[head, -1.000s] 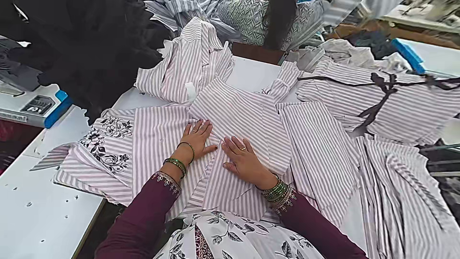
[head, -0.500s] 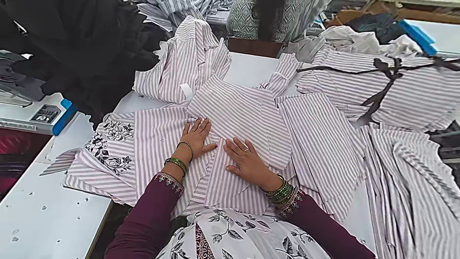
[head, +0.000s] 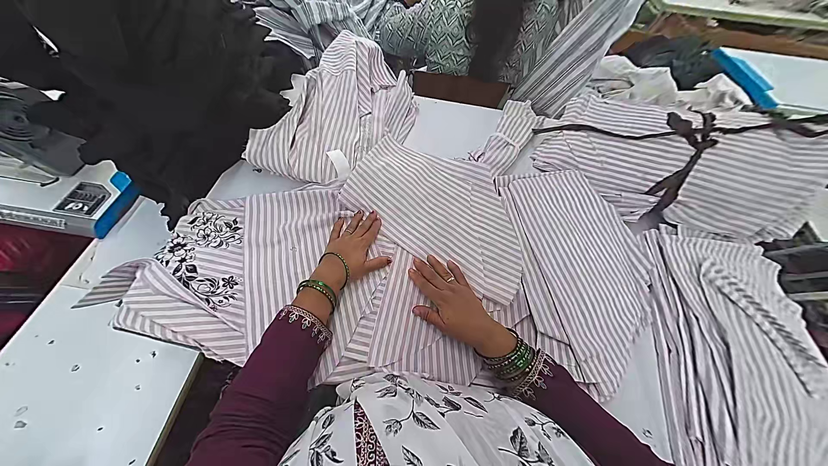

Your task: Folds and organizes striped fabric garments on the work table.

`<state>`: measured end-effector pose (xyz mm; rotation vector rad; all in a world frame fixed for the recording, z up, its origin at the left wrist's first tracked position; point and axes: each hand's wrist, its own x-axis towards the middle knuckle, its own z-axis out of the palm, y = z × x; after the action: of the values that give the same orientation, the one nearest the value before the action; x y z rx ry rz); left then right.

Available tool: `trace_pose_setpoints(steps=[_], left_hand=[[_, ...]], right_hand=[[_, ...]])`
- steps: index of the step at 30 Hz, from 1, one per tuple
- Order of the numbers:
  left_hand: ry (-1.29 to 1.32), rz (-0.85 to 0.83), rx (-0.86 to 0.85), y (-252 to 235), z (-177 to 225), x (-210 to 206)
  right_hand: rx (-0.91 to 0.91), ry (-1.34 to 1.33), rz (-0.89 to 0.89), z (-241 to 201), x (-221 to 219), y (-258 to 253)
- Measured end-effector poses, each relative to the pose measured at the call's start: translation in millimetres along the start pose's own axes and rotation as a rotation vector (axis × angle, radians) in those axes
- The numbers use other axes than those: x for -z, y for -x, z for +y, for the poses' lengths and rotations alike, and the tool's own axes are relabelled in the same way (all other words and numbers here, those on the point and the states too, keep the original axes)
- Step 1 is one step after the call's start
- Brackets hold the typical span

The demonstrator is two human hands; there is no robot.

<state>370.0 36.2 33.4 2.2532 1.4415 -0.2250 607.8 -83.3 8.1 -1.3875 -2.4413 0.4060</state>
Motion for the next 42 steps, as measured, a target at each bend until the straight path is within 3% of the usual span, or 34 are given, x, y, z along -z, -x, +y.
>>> trace_pose_setpoints(steps=[5, 12, 22, 28, 30, 35, 39, 42], left_hand=[[0.031, 0.013, -0.019, 0.7, -2.6, -0.6], [0.386, 0.196, -0.152, 5.5, -21.2, -6.0], [0.075, 0.043, 0.021, 35.4, 4.4, -12.5], [0.082, 0.078, -0.049, 79.1, 2.9, -37.4], [0.145, 0.204, 0.03, 92.8, -11.6, -40.2], [0.289, 0.545, 0.414, 114.6, -68.6, -32.3], [0.552, 0.63, 0.576, 127.4, -83.9, -14.2], [0.835, 0.724, 0.606, 124.5, -90.6, -16.5]], right_hand=[[0.005, 0.001, 0.008, 0.4, -0.8, 0.3], [0.015, -0.002, 0.027, 1.8, -2.1, -0.5], [-0.005, -0.048, -0.019, 1.6, 1.6, -1.2], [-0.013, -0.068, -0.032, 1.7, 2.8, -1.5], [-0.006, -0.07, -0.018, 1.8, 2.1, -1.8], [-0.004, -0.056, -0.028, 1.7, 2.9, -1.2], [-0.01, -0.06, -0.032, 1.7, 2.6, -1.4], [-0.011, -0.064, -0.015, 1.0, 2.8, -1.6]])
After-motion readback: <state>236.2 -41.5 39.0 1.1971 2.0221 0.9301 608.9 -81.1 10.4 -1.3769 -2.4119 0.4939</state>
